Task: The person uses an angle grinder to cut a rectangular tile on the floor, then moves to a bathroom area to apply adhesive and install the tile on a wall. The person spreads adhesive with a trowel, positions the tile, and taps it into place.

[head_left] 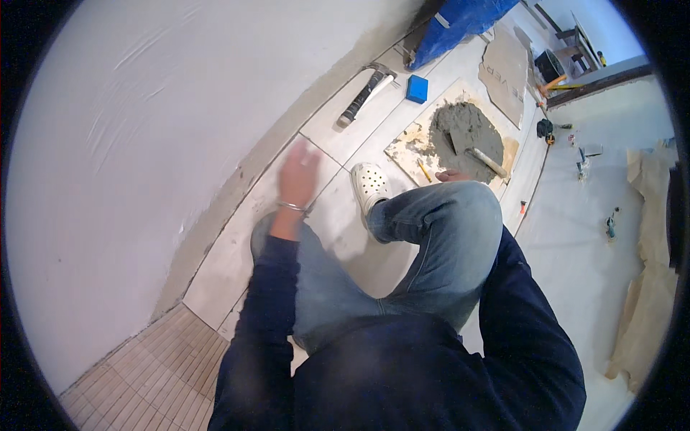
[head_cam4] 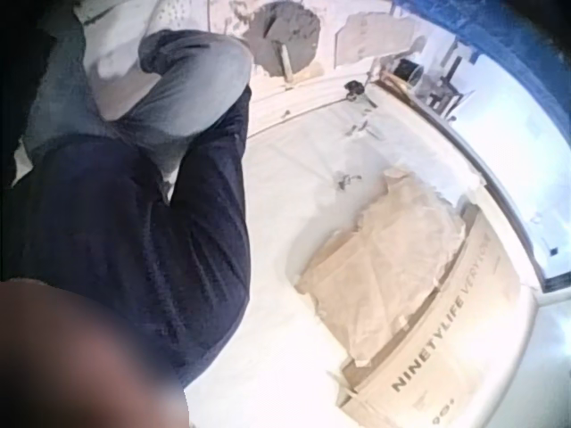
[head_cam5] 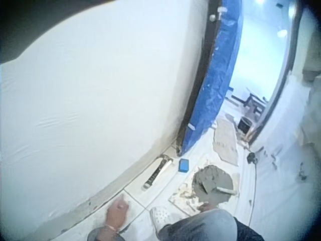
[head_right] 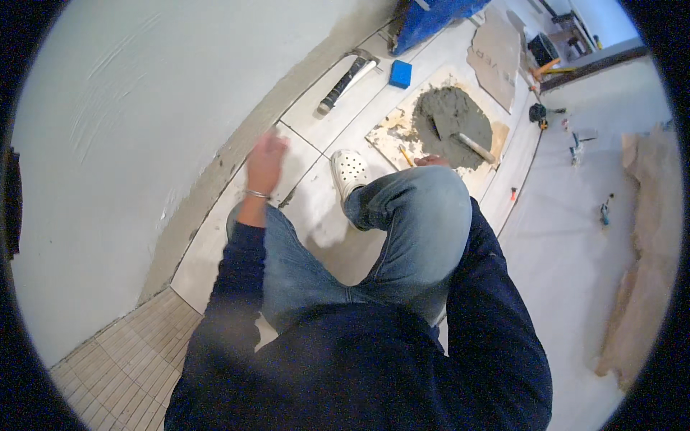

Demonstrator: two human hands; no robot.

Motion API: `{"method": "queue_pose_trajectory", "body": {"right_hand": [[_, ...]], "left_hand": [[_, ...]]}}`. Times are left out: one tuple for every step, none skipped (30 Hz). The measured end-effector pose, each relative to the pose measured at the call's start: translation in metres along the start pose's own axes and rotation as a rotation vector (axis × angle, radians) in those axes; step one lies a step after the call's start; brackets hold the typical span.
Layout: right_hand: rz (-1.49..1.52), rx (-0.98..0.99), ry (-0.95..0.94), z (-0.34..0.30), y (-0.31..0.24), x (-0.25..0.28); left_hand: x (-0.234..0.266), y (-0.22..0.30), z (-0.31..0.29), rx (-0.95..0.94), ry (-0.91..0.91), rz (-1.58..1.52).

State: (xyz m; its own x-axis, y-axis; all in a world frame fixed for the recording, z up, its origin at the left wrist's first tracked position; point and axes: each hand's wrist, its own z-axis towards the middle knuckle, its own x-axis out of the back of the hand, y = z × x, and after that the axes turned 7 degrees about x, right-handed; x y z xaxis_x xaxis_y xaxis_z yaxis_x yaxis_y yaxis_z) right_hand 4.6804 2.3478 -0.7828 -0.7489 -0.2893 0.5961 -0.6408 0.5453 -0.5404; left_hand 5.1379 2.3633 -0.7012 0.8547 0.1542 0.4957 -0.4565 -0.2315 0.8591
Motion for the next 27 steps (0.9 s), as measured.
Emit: {"method": "queue_pose_trajectory", "body": {"right_hand": [[-0.007, 0.023, -0.036, 0.004, -0.007, -0.01], [0.05, 0.018, -0.024, 0.005, 0.0, -0.012], [0.11, 0.031, -0.024, 0.01, -0.001, -0.024], [0.169, 0.032, -0.02, 0.013, 0.005, -0.033], [0.18, 0.029, -0.015, 0.008, 0.0, -0.045], [0.145, 0.069, 0.002, 0.006, -0.004, -0.057], [0.108, 0.106, 0.036, 0.006, -0.002, -0.062], [0.071, 0.144, 0.069, 0.007, 0.0, -0.066], [0.116, 0.085, 0.046, 0.007, 0.002, -0.07], [0.171, 0.069, 0.078, 0.006, -0.004, -0.08], [0.222, 0.05, 0.11, 0.005, -0.008, -0.09], [0.273, 0.029, 0.142, 0.004, -0.013, -0.1], [0.288, 0.03, 0.142, 0.004, -0.015, -0.104], [0.325, 0.048, 0.151, 0.004, -0.018, -0.11], [0.362, 0.066, 0.16, 0.004, -0.021, -0.116], [0.398, 0.082, 0.173, 0.003, -0.023, -0.121], [0.419, 0.079, 0.179, 0.003, -0.024, -0.124], [0.427, 0.097, 0.184, 0.003, -0.026, -0.129], [0.434, 0.117, 0.186, 0.004, -0.03, -0.133], [0.441, 0.137, 0.189, 0.007, -0.033, -0.138], [0.455, 0.151, 0.197, 0.009, -0.038, -0.145], [0.486, 0.186, 0.189, 0.01, -0.043, -0.148], [0.517, 0.216, 0.181, 0.014, -0.046, -0.15], [0.547, 0.245, 0.172, 0.018, -0.049, -0.153], [0.551, 0.26, 0.132, 0.02, -0.056, -0.155], [0.56, 0.277, 0.085, 0.023, -0.068, -0.157], [0.572, 0.297, 0.038, 0.027, -0.081, -0.16]], "left_hand": [[-0.019, -0.014, -0.007, -0.014, -0.075, 0.013], [-0.043, -0.022, -0.021, -0.008, -0.161, 0.081], [-0.051, -0.043, -0.023, -0.054, -0.371, 0.248], [-0.057, -0.052, -0.03, -0.094, -0.562, 0.355], [-0.055, -0.059, -0.034, -0.084, -0.693, 0.41], [-0.052, -0.066, -0.037, -0.055, -0.707, 0.441], [-0.051, -0.065, -0.037, -0.041, -0.725, 0.464], [-0.05, -0.064, -0.036, -0.027, -0.743, 0.488], [-0.045, -0.064, -0.032, 0.029, -0.76, 0.495], [-0.038, -0.066, -0.029, 0.068, -0.715, 0.489], [-0.032, -0.07, -0.028, 0.108, -0.672, 0.48], [-0.028, -0.073, -0.027, 0.146, -0.629, 0.47], [-0.025, -0.073, -0.028, 0.167, -0.628, 0.476], [-0.022, -0.073, -0.029, 0.188, -0.627, 0.483], [-0.02, -0.073, -0.03, 0.208, -0.626, 0.489], [-0.02, -0.073, -0.032, 0.197, -0.621, 0.474], [-0.02, -0.072, -0.035, 0.185, -0.617, 0.46], [-0.021, -0.072, -0.036, 0.174, -0.614, 0.445], [-0.021, -0.074, -0.038, 0.177, -0.615, 0.442], [-0.021, -0.076, -0.04, 0.18, -0.616, 0.44], [-0.02, -0.079, -0.041, 0.184, -0.619, 0.438], [-0.019, -0.079, -0.043, 0.169, -0.604, 0.43], [-0.019, -0.082, -0.045, 0.157, -0.594, 0.423], [-0.019, -0.085, -0.047, 0.146, -0.584, 0.415], [-0.018, -0.09, -0.051, 0.148, -0.587, 0.432], [-0.012, -0.096, -0.054, 0.155, -0.586, 0.455], [-0.007, -0.099, -0.055, 0.16, -0.583, 0.48]]}}
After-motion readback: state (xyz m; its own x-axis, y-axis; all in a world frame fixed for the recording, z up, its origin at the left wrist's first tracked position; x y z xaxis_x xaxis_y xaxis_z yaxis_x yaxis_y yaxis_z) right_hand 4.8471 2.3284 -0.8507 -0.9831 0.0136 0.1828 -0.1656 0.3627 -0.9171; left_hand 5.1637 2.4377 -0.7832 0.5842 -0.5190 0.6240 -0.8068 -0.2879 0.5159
